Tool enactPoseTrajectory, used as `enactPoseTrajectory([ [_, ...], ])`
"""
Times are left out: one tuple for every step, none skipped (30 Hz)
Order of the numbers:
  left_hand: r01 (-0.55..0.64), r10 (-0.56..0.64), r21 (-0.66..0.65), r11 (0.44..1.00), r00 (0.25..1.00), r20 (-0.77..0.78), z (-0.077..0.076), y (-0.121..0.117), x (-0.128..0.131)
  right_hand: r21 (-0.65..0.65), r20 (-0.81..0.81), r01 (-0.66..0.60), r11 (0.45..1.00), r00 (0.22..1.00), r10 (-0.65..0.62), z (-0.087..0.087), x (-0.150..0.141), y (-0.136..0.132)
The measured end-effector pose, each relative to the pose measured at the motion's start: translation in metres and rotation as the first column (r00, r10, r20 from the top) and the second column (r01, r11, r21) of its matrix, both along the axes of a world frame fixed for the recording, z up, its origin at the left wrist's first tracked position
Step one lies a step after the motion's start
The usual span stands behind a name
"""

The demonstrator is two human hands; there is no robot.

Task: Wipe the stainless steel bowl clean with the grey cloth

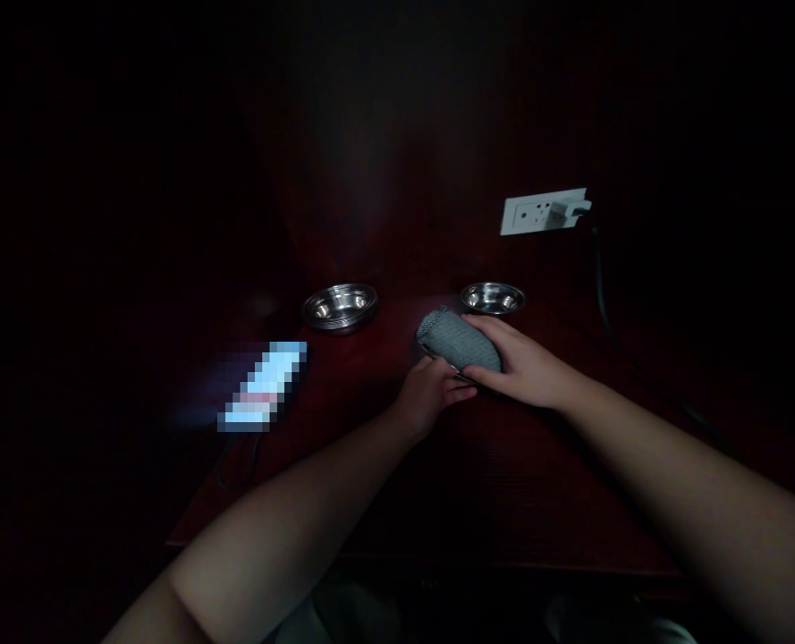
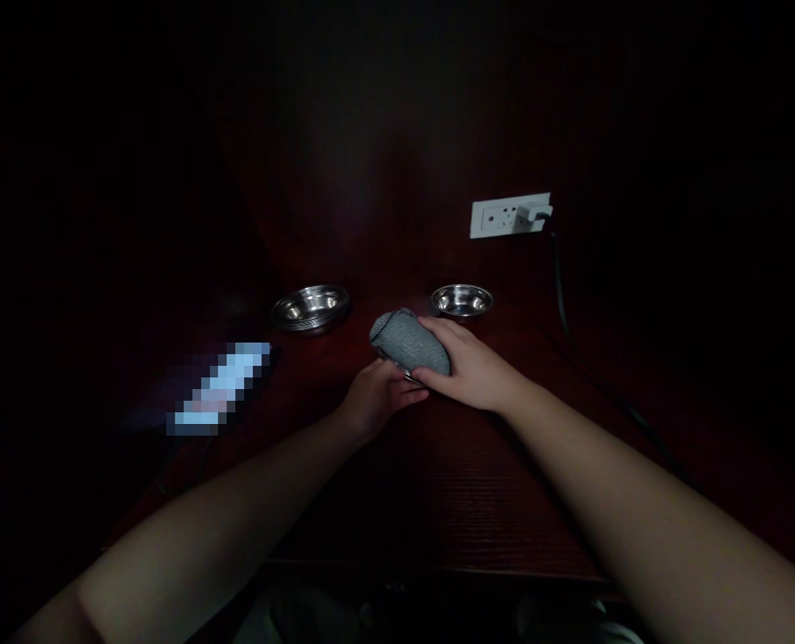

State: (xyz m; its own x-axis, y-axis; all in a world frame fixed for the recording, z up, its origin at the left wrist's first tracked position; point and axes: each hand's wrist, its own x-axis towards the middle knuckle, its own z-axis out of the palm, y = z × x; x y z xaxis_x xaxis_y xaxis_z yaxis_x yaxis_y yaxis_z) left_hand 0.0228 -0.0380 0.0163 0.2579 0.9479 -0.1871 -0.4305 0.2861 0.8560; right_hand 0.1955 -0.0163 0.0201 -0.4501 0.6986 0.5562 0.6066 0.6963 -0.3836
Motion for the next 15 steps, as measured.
enactPoseTrajectory([
  [-0.008,0.008,-0.003,1.000,1.000,-0.002,-0.0002,0.0004,-0.0001,-0.002,0.004,0.000,1.000,1.000,0.000,-0.0002,0.0001,0.0002],
  [-0.015,0.015,-0.005,1.000,1.000,-0.004,-0.0006,0.0008,-0.0001,-0.002,0.008,-0.001,1.000,1.000,0.001,-0.0004,0.0003,0.0003],
  [-0.016,0.016,-0.002,1.000,1.000,-0.005,-0.0011,0.0010,0.0000,-0.001,0.010,-0.002,1.000,1.000,0.002,-0.0005,0.0003,0.0003],
  [-0.015,0.015,0.008,1.000,1.000,-0.006,-0.0018,0.0011,0.0001,-0.001,0.011,-0.001,1.000,1.000,0.001,-0.0005,0.0003,0.0004],
  [-0.011,0.011,0.023,1.000,1.000,-0.006,-0.0026,0.0010,0.0003,0.000,0.010,0.001,1.000,1.000,-0.001,-0.0006,0.0002,0.0004],
  [-0.009,0.009,0.041,0.999,1.000,-0.004,-0.0034,0.0009,0.0005,0.001,0.007,0.004,1.000,1.000,-0.004,-0.0005,0.0000,0.0004],
  [-0.010,0.010,0.060,0.998,1.000,-0.002,-0.0042,0.0008,0.0007,0.001,0.005,0.007,1.000,1.000,-0.007,-0.0005,-0.0003,0.0003],
  [-0.014,0.014,0.077,0.997,1.000,0.002,-0.0049,0.0008,0.0008,0.001,0.002,0.010,1.000,1.000,-0.010,-0.0005,-0.0007,0.0003],
  [-0.020,0.019,0.091,0.996,1.000,0.006,-0.0054,0.0009,0.0008,0.001,-0.001,0.014,1.000,1.000,-0.014,-0.0005,-0.0011,0.0003],
  [-0.026,0.025,0.101,0.995,1.000,0.011,-0.0058,0.0011,0.0008,0.001,-0.003,0.019,1.000,1.000,-0.019,-0.0005,-0.0014,0.0002],
  [-0.032,0.031,0.108,0.994,0.999,0.017,-0.0060,0.0014,0.0007,0.001,-0.007,0.027,1.000,1.000,-0.027,-0.0005,-0.0017,0.0002],
  [-0.041,0.039,0.114,0.993,0.999,0.022,-0.0060,0.0017,0.0006,0.002,-0.010,0.037,0.999,0.999,-0.037,-0.0005,-0.0020,0.0002],
  [-0.050,0.047,0.117,0.992,0.999,0.027,-0.0059,0.0021,0.0005,0.002,-0.013,0.045,0.999,0.999,-0.045,-0.0006,-0.0022,0.0001],
  [-0.062,0.059,0.117,0.991,0.998,0.031,-0.0057,0.0024,0.0004,0.002,-0.016,0.051,0.999,0.999,-0.051,-0.0006,-0.0023,0.0000],
  [-0.075,0.072,0.116,0.990,0.997,0.035,-0.0056,0.0027,0.0003,0.000,-0.018,0.055,0.998,0.998,-0.055,-0.0007,-0.0024,-0.0001],
])
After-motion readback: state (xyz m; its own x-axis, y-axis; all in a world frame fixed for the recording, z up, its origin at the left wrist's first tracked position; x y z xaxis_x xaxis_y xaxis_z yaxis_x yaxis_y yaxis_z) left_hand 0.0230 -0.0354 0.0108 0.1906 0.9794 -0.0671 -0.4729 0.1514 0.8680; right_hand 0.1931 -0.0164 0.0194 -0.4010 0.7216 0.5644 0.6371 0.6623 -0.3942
